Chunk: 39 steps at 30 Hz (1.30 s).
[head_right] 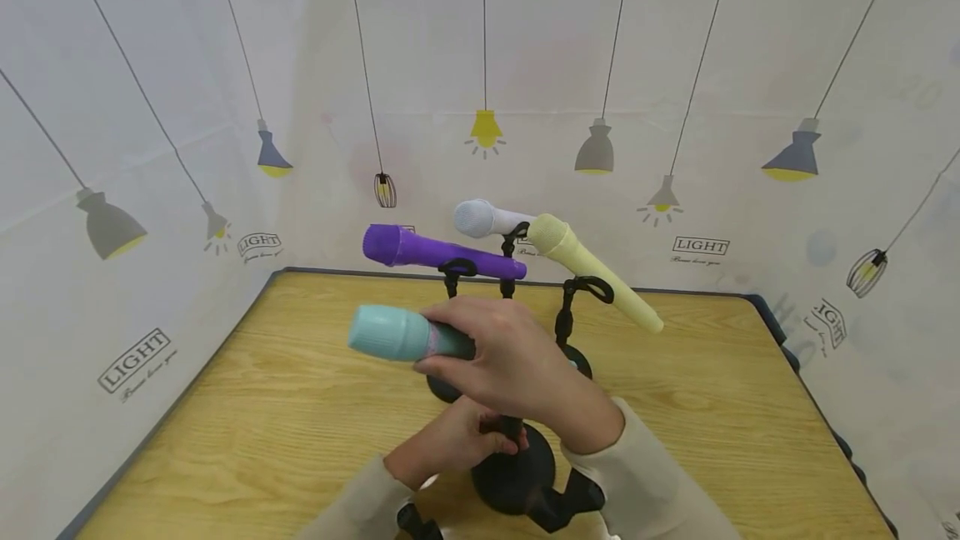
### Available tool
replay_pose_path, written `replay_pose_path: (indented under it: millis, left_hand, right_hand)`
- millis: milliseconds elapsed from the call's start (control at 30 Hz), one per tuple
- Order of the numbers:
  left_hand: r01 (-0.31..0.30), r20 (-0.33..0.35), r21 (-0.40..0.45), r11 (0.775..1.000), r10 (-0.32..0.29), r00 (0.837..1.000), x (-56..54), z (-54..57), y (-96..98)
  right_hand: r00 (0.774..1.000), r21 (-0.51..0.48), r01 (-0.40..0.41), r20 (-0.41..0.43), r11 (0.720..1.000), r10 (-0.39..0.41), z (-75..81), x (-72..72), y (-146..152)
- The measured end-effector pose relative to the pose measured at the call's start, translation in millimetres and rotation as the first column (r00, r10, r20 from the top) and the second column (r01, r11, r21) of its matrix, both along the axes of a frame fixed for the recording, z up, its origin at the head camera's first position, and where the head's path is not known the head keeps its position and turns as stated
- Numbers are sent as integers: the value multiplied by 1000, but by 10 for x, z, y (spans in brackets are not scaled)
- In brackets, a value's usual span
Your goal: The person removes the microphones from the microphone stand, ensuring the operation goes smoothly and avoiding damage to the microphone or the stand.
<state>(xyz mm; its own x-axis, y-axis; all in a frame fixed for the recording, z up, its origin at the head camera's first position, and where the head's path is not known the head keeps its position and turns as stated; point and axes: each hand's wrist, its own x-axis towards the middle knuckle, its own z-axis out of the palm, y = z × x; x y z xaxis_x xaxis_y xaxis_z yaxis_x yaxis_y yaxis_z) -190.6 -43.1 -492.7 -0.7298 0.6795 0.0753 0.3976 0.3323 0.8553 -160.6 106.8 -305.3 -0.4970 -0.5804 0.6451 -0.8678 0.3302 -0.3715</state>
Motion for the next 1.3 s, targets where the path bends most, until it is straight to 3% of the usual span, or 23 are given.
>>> replay_pose_path:
  millis: [167, 633, 1300]
  left_hand:
    - [-2, 18, -6, 1000, 2, 1000, -1, -9, 11]
    - [41, -59, 16, 999, -40, 997, -27, -41, -3]
    - [61, 35, 58, 996, -63, 997, -63, -31, 30]
  right_hand:
    - [1000, 4, 0, -3, 1000, 0, 35, 6, -35]
    - [1000, -11, 8, 2, 1000, -8, 104, 21, -152]
    - [1000, 59, -1, 30, 998, -1, 245, 39, -348]
